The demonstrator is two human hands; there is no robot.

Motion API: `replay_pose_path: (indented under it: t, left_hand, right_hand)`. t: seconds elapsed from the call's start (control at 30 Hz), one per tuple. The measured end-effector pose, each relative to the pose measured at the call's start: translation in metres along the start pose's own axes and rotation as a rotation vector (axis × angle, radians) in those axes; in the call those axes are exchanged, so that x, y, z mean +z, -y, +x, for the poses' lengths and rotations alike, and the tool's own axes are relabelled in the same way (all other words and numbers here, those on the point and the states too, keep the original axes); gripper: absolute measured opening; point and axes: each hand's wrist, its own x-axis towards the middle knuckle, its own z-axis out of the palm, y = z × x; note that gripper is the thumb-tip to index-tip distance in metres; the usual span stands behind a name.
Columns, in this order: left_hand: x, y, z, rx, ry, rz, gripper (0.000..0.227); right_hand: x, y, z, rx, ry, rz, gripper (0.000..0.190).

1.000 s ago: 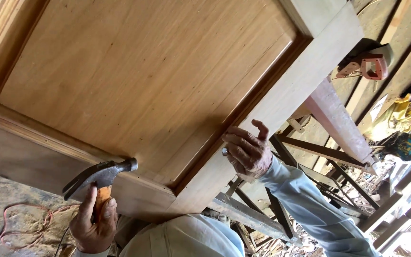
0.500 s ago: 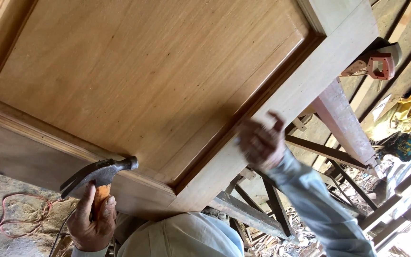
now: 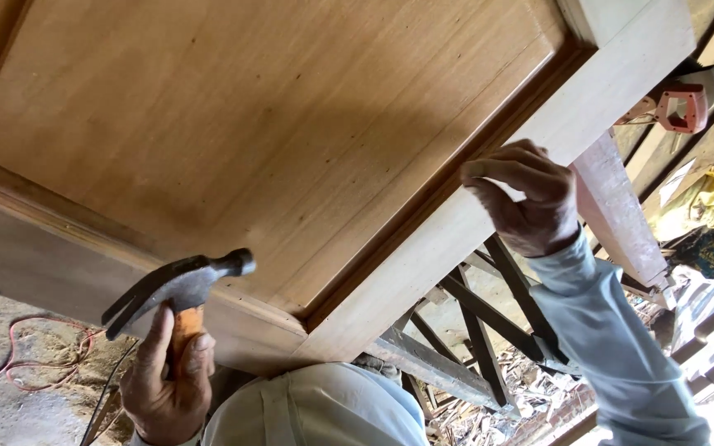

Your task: A person uses a hammer and a screwdriver to assemble and secure components of a decorative wooden door panel in a workshop.

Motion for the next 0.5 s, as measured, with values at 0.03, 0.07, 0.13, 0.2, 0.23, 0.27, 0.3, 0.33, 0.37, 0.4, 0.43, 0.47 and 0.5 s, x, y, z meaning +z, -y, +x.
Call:
replay_pose_path:
  t: [0.03, 0.07, 0.13, 0.2, 0.23, 0.27, 0.3, 0.33, 0.37, 0.4, 0.43, 0.47, 0.5]
  left_hand:
    - [0.003, -0.005, 0.002, -0.001, 0.002, 0.001, 0.048]
    - [0.007, -0.009, 0.005, 0.033, 0.004, -0.042, 0.049]
    - [0.015, -0.021, 0.020, 0.064, 0.009, -0.083, 0.050]
    - [0.025, -0.035, 0.042, 0.257, 0.088, -0.161, 0.047]
    - [0.029, -0.043, 0.050, 0.252, 0.091, -0.161, 0.047]
    - [0.034, -0.051, 0.059, 0.279, 0.129, -0.175, 0.044]
    - [0.038, -0.058, 0.067, 0.306, 0.166, -0.190, 0.041]
    - [0.043, -0.062, 0.071, 0.303, 0.169, -0.190, 0.041]
    - [0.049, -0.066, 0.074, 0.304, 0.192, -0.221, 0.041]
    - [0.054, -0.071, 0.078, 0.309, 0.214, -0.253, 0.041]
    - [0.057, -0.076, 0.083, 0.308, 0.217, -0.254, 0.041]
    - [0.060, -0.081, 0.087, 0.310, 0.246, -0.259, 0.040]
    - [0.063, -0.086, 0.091, 0.311, 0.276, -0.264, 0.038]
  right_hand:
    - [0.001, 0.004, 0.008, 0.002, 0.001, 0.001, 0.003]
    - [0.001, 0.007, 0.016, -0.017, 0.097, 0.042, 0.005]
    - [0.003, 0.007, 0.027, -0.033, 0.195, 0.085, 0.007]
    - [0.005, 0.000, 0.030, -0.053, 0.289, 0.023, 0.007]
    - [0.005, -0.001, 0.029, -0.049, 0.293, 0.026, 0.007]
    - [0.004, -0.002, 0.028, -0.033, 0.314, 0.013, 0.007]
    - [0.004, -0.004, 0.028, -0.018, 0.336, 0.000, 0.009]
    - [0.006, -0.003, 0.027, -0.014, 0.338, 0.003, 0.009]
    - [0.007, -0.002, 0.027, -0.011, 0.335, -0.015, 0.009]
    - [0.007, -0.002, 0.027, -0.008, 0.329, -0.035, 0.009]
    - [0.007, -0.002, 0.026, -0.005, 0.329, -0.036, 0.009]
    - [0.008, -0.002, 0.026, -0.021, 0.331, -0.039, 0.008]
    - [0.008, -0.002, 0.026, -0.037, 0.334, -0.042, 0.007]
